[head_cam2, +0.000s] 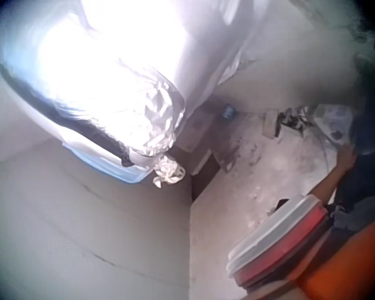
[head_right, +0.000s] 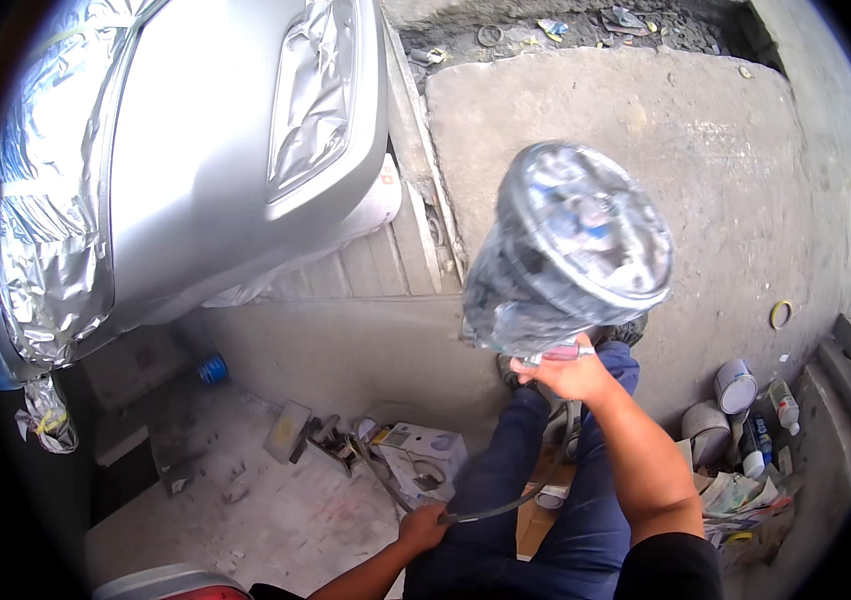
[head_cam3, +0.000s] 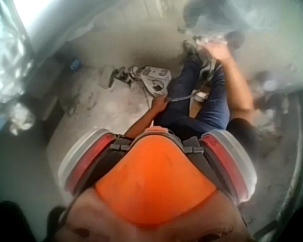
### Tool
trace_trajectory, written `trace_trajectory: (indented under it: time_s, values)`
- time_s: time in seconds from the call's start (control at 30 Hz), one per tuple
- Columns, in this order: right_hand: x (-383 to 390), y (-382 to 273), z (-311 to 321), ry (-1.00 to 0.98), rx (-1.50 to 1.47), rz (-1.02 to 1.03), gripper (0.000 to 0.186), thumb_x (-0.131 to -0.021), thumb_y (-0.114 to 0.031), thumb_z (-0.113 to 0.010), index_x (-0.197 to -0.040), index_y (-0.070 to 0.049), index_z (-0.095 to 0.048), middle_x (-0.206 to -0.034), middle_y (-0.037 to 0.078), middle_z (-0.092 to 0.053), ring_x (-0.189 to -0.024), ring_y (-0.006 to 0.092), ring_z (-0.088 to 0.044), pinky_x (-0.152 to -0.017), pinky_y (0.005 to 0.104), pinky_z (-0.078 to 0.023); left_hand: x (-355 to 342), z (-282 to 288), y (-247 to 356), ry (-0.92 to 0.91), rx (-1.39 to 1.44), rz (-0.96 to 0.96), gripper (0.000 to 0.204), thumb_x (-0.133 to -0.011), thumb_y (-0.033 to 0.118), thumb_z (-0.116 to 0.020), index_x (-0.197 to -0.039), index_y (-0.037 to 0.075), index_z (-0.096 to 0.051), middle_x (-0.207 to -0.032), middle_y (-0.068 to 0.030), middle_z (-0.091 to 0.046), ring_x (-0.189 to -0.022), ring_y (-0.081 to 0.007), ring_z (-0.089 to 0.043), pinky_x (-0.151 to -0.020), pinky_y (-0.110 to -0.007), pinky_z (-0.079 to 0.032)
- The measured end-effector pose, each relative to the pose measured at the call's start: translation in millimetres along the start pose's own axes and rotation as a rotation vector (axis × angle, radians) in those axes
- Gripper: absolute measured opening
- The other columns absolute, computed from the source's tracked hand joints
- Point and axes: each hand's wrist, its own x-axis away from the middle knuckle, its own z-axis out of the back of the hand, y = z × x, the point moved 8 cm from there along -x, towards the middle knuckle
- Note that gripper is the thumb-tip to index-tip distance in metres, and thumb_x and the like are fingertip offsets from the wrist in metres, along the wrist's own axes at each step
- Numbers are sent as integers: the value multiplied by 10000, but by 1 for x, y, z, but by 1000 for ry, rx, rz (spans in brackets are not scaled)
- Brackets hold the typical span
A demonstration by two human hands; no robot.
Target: The person uses a spray gun to apply paint to the rear bumper of a silver car in a workshop. The car is partially masked with plastic sheeting and tape. The person moves around the vehicle to cover different sections of the bumper and then refills the spray gun from a paint can.
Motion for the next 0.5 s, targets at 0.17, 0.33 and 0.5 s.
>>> trace_trajectory:
  time_s: [0.17, 0.33, 0.5]
  values:
    - [-38, -2, 50, 341, 46, 100, 224, -797, -124, -729, -886, -27, -548, -714, 40, -606, -614, 125, -596, -557, 274, -490, -2, -2, -8, 43, -6, -1, 275, -833, 378, -600, -831, 104, -621, -777, -139, -634, -789, -355, -608, -658, -493, -452]
    - [-75, -5, 115, 774, 3, 166, 270, -838, -272, -674, -841, -17, -589, -622, 52, -607, -565, 117, -565, -533, 268, -446, -29, 8, 1, 60, 57, 36, 267, -815, 345, -629, -848, 81, -605, -802, -147, -627, -811, -358, -601, -665, -473, -448]
    - [-84, 88, 57, 515, -88, 28, 240, -797, -189, -719, -892, -27, -570, -705, 48, -615, -595, 126, -587, -561, 273, -476, -38, 1, -13, 65, 68, 83, 318, -808, 369, -636, -887, 62, -620, -847, -154, -627, -841, -354, -598, -696, -448, -455]
